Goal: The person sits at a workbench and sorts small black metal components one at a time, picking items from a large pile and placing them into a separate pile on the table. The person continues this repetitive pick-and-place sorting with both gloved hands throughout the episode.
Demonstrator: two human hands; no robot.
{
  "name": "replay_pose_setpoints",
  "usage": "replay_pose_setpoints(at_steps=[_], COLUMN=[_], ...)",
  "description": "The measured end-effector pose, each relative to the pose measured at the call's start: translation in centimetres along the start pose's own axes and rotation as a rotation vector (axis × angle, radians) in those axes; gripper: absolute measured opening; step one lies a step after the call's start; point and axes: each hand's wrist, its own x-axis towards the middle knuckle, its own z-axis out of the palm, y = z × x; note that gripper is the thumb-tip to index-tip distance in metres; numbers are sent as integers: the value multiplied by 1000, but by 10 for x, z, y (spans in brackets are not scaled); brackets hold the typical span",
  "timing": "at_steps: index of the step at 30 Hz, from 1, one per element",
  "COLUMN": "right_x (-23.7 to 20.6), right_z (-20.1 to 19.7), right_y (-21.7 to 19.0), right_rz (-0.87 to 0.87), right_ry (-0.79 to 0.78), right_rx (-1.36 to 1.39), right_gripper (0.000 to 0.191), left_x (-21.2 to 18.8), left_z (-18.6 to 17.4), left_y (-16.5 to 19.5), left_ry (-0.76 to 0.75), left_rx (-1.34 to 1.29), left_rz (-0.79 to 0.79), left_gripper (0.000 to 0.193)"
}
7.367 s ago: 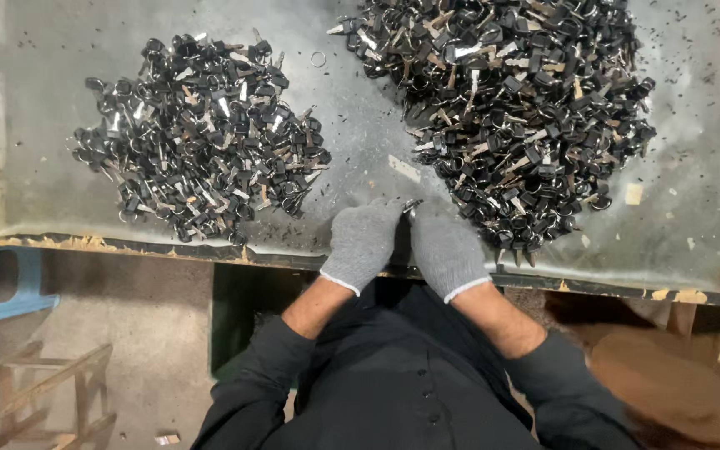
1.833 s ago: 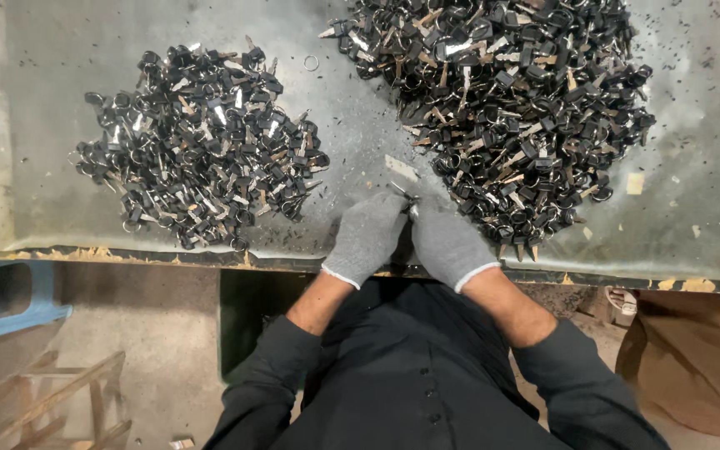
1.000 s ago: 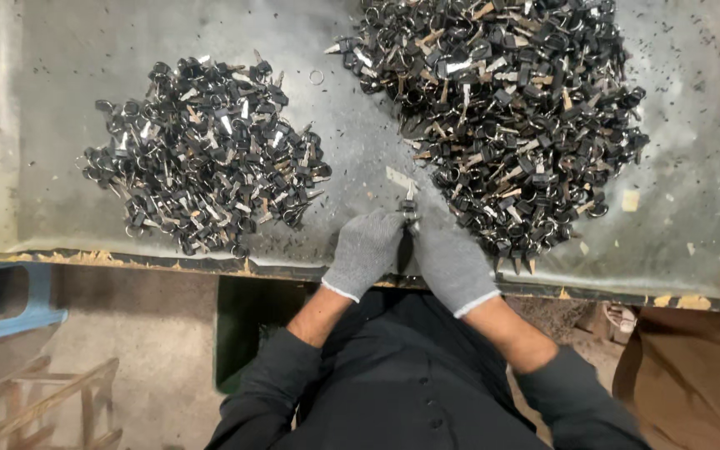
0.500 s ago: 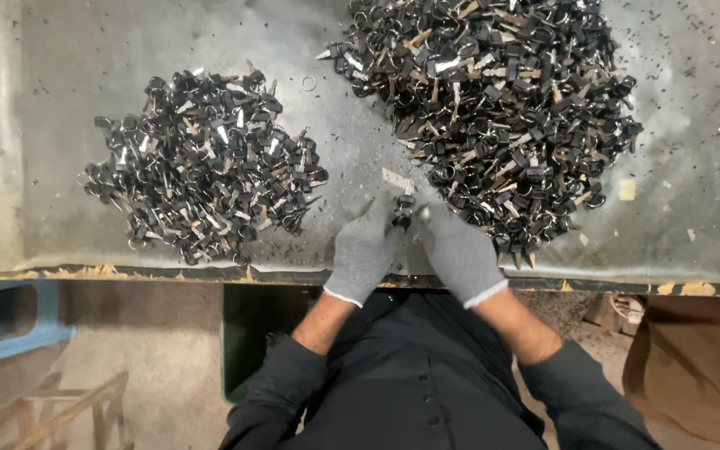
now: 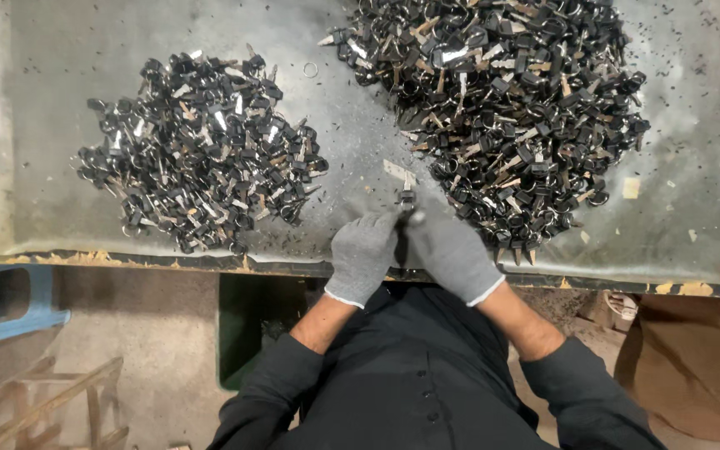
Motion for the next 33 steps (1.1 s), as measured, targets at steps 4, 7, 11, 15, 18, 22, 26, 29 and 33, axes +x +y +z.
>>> replay_pose_setpoints(at_steps=[4, 7, 11, 15, 18, 22, 26, 29, 33], right_x=[-15, -15, -12, -7, -6, 1, -2, -17, -31], right_z=[15, 20, 17, 6, 11, 15, 5, 0, 13], right_y=[-1, -3, -9, -3, -2, -2, 3, 5, -2], right_rz=[-293, -111, -2, -343, -348, -60, -100, -125, -142], right_ry=[422, 220, 30, 124, 491, 101, 87, 138, -29], right_rx=[-221, -248, -285, 52, -208, -234, -63, 21, -187], right_gripper=[48, 34, 24, 26, 50, 33, 36, 37, 27], left_x=[-2, 0, 1, 1, 2, 4, 5, 13, 46], left_z=[1, 0, -2, -4, -4, -4, -15, -30, -36], left_y=[0, -4, -4, -2, -2, 1, 4, -3, -18], left_ry=[-67, -77, -119, -91, -62, -65, -324, -335, -392], left_rx=[64, -26, -85, -83, -117, -94, -70, -251, -741], left_rz=[-92, -111, -81, -90, -65, -38, -124, 0, -233], left_gripper=[11, 9, 6, 8, 8, 7, 17, 17, 42])
